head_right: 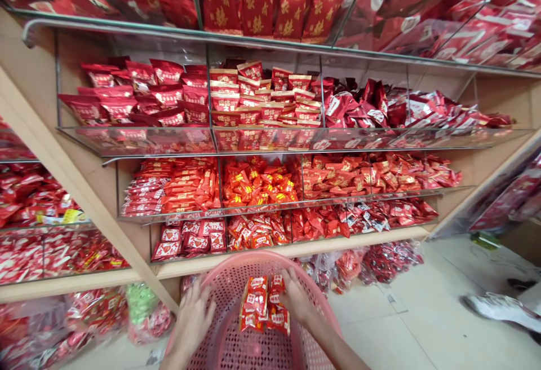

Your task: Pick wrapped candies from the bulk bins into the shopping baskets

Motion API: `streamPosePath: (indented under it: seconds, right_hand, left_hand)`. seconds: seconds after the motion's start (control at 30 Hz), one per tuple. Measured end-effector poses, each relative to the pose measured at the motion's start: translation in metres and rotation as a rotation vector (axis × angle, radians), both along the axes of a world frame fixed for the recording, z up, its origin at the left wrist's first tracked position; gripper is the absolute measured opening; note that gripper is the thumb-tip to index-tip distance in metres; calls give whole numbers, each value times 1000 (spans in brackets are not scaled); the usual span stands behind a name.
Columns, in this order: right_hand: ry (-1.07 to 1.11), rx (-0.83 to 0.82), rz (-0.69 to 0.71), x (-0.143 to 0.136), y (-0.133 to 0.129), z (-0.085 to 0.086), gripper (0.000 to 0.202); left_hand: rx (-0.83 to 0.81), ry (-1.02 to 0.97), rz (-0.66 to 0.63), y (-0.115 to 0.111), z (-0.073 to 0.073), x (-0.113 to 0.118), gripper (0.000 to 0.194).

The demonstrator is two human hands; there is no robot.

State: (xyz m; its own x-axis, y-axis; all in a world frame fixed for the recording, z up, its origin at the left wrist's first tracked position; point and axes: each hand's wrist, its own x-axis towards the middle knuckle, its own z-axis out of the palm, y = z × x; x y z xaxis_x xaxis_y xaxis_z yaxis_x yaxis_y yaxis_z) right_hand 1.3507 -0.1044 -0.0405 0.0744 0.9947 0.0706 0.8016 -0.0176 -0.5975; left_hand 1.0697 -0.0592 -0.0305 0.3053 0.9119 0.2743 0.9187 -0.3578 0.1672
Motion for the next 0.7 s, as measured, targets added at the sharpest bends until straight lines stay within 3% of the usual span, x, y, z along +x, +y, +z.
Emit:
streamPosePath:
  seconds: [0.2,0.4,0.57,0.7]
  right_hand:
    - [70,6,-2,-2,-1,5,52]
    - [64,-23,-8,-3,1,-8,57]
    - [-81,-63,12,-2,0,-18,57]
    - [-249,-131,8,-5,-1,-12,56]
  left_hand:
    - [10,-29,-18,1,0,-1,29]
    - [4,-17,-5,1,-2,-1,30]
    - [12,-6,-10,1,-2,-1,30]
    - [19,-26,-19,0,-1,-1,30]
